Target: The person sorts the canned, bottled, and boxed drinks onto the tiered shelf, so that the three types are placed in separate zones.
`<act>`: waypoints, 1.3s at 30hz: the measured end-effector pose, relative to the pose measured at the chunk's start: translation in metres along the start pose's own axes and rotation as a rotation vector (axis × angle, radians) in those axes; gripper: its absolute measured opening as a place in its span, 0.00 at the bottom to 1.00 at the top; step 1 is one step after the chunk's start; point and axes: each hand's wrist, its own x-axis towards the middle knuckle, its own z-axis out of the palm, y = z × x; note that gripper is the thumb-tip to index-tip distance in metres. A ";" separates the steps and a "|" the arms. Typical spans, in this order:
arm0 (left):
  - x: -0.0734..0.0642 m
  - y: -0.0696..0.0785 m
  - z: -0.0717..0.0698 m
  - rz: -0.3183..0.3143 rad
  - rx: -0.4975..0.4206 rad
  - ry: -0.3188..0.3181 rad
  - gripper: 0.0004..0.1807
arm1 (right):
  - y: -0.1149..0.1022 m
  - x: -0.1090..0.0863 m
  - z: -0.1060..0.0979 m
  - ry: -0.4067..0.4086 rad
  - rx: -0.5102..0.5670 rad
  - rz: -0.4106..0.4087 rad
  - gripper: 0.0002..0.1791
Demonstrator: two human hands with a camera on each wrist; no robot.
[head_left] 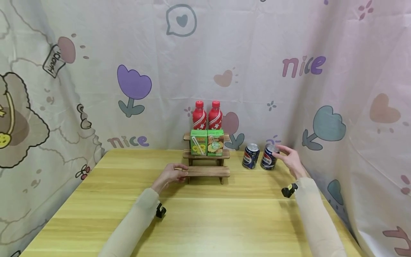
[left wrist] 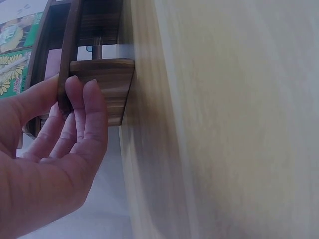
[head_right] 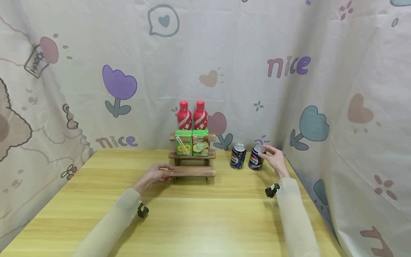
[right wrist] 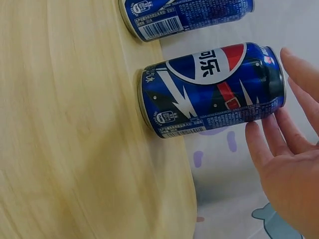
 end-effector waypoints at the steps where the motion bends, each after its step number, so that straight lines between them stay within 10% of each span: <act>1: 0.000 0.000 0.000 0.001 0.002 0.003 0.17 | 0.001 0.000 0.001 -0.003 -0.001 0.002 0.35; 39: -0.003 0.000 0.001 0.007 0.006 -0.002 0.17 | 0.025 0.004 0.024 0.067 0.051 -0.001 0.49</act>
